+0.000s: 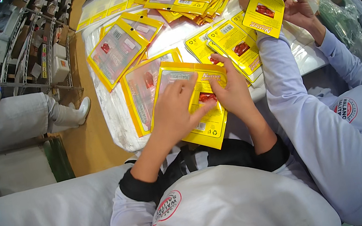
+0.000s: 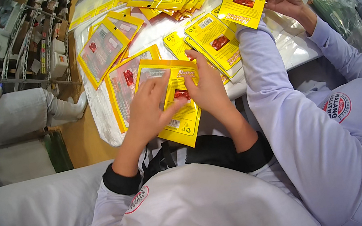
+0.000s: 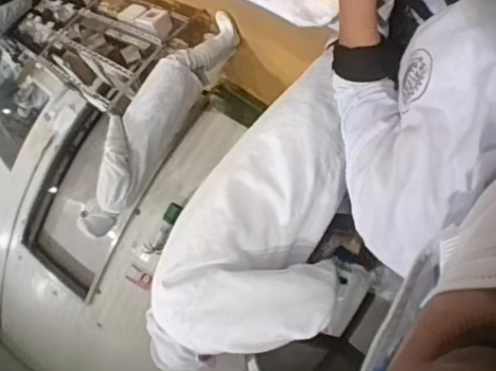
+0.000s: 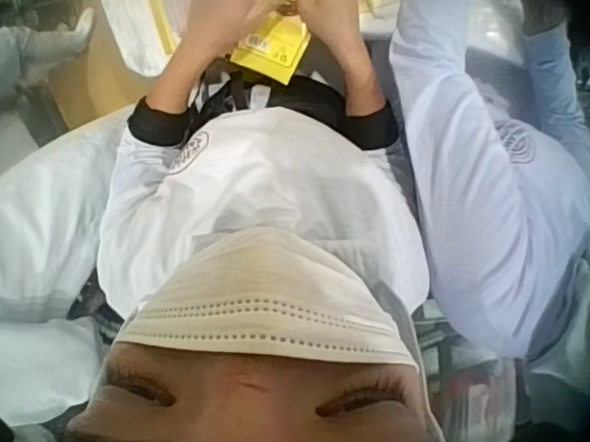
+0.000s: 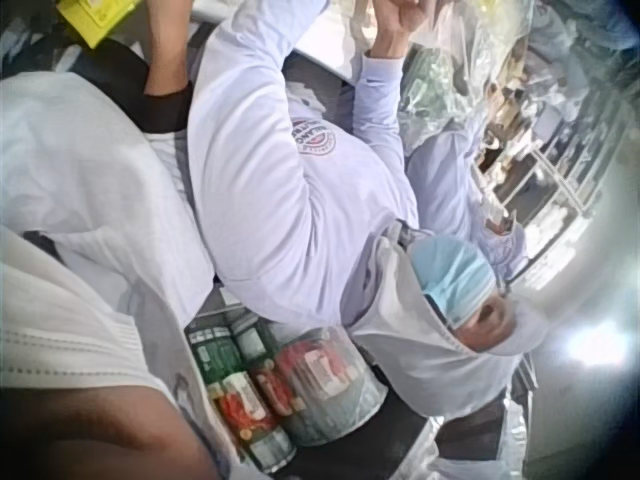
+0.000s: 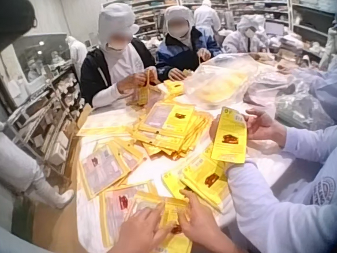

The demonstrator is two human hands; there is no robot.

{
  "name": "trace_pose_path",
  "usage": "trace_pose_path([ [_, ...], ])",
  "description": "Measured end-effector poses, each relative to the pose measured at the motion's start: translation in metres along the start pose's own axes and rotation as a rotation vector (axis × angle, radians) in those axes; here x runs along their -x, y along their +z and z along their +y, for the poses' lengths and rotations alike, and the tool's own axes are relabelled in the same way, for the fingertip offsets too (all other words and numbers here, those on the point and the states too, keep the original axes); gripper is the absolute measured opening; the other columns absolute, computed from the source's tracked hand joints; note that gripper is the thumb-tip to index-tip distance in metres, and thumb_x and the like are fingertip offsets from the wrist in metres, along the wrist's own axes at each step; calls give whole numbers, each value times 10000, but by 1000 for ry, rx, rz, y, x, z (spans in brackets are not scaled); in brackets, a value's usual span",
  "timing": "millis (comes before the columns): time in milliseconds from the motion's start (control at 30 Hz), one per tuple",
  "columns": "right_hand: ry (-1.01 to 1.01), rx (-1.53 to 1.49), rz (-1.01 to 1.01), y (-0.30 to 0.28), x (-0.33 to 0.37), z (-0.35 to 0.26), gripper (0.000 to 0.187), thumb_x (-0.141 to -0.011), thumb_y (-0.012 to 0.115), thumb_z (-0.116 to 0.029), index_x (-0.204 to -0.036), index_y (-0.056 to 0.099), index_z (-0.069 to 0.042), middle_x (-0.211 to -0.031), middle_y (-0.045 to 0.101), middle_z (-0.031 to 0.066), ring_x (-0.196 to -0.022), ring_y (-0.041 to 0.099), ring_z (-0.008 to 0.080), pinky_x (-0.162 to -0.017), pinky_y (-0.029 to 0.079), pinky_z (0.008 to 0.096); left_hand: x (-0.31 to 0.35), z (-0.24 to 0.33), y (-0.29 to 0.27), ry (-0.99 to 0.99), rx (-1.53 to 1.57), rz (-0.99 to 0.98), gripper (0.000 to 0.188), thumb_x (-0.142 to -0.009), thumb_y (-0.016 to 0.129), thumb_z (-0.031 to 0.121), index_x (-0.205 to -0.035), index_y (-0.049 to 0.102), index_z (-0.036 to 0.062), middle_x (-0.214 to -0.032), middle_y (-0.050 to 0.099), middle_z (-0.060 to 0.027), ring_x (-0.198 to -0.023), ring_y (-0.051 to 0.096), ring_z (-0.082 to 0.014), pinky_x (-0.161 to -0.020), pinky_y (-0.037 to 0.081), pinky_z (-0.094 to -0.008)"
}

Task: The person repeatedly picks yellow sachets from a pile, places them into clear plastic sleeves, and stacks the completed units on the table. The hands work continuously, handling each sachet one at a time and arranging the finished packages in a growing stack.

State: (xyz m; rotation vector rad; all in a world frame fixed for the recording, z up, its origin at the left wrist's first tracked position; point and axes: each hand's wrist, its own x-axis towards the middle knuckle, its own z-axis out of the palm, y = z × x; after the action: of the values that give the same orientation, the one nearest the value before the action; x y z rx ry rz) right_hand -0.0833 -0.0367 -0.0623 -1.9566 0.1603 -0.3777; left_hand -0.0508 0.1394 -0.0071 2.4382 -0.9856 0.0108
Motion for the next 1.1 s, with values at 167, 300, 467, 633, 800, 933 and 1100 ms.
trace_pose_path([
  [167, 235, -752, 142, -2, -9, 5, 477, -894, 638, 9, -1329, 443, -21, -1184, 604, 134, -1047, 613, 170, -891, 516, 291, 36, 26, -7, 281, -136, 96, 805, -702, 822, 505, -1318, 581, 45, -1240, 566, -157, -1083, 582, -333, -905, 469, -474],
  [300, 169, -986, 334, -1, -26, -11, 434, -914, 618, 30, -1309, 445, -14, -1216, 574, 123, -1086, 595, 165, -912, 510, 282, 7, 44, -18, 345, -208, 194, 763, -708, 828, 438, -1308, 586, 34, -1255, 571, -162, -1060, 588, -336, -898, 474, -482],
  [467, 79, -1183, 278, -14, -55, -55, 528, -999, 550, -136, -1464, 324, -32, -1374, 464, 185, -1219, 555, 261, -1037, 442, 395, -91, -3, -27, 331, -346, 466, 423, -784, 646, 9, -1207, 650, 14, -934, 680, -103, -799, 639, -270, -700, 524, -374],
  [633, -121, -600, 277, -3, -32, -13, 670, -946, 633, -193, -1490, 297, 6, -1410, 436, 197, -1254, 503, 286, -1036, 425, 404, -222, -64, 26, 299, -262, 246, 369, -896, 636, 117, -1246, 623, 2, -1099, 671, -193, -974, 655, -326, -848, 531, -359],
  [800, -346, -96, 152, 10, 1, -5, 396, -867, 664, -118, -1241, 581, -20, -1218, 565, 220, -1135, 562, 378, -990, 453, 417, -220, -63, 34, 102, 27, 114, 510, -951, 656, 259, -1339, 536, -49, -1279, 618, -197, -1154, 614, -250, -983, 474, -318],
  [933, -303, 83, 125, -20, 10, 10, 351, -818, 653, -83, -1163, 617, -27, -1183, 571, 211, -1099, 557, 401, -979, 450, 458, -235, 63, 70, -147, 1206, -3, 581, -916, 718, 225, -1389, 482, -17, -1225, 633, -94, -1105, 594, -159, -932, 475, -292],
  [1100, -451, 193, 11, 4, 2, 2, 340, -797, 660, -124, -1115, 614, -12, -1172, 571, 211, -1134, 524, 430, -988, 421, 505, -236, 95, 78, -281, 1626, -27, 477, -870, 753, 135, -1286, 556, 10, -1062, 650, -29, -916, 586, -108, -812, 477, -258],
])
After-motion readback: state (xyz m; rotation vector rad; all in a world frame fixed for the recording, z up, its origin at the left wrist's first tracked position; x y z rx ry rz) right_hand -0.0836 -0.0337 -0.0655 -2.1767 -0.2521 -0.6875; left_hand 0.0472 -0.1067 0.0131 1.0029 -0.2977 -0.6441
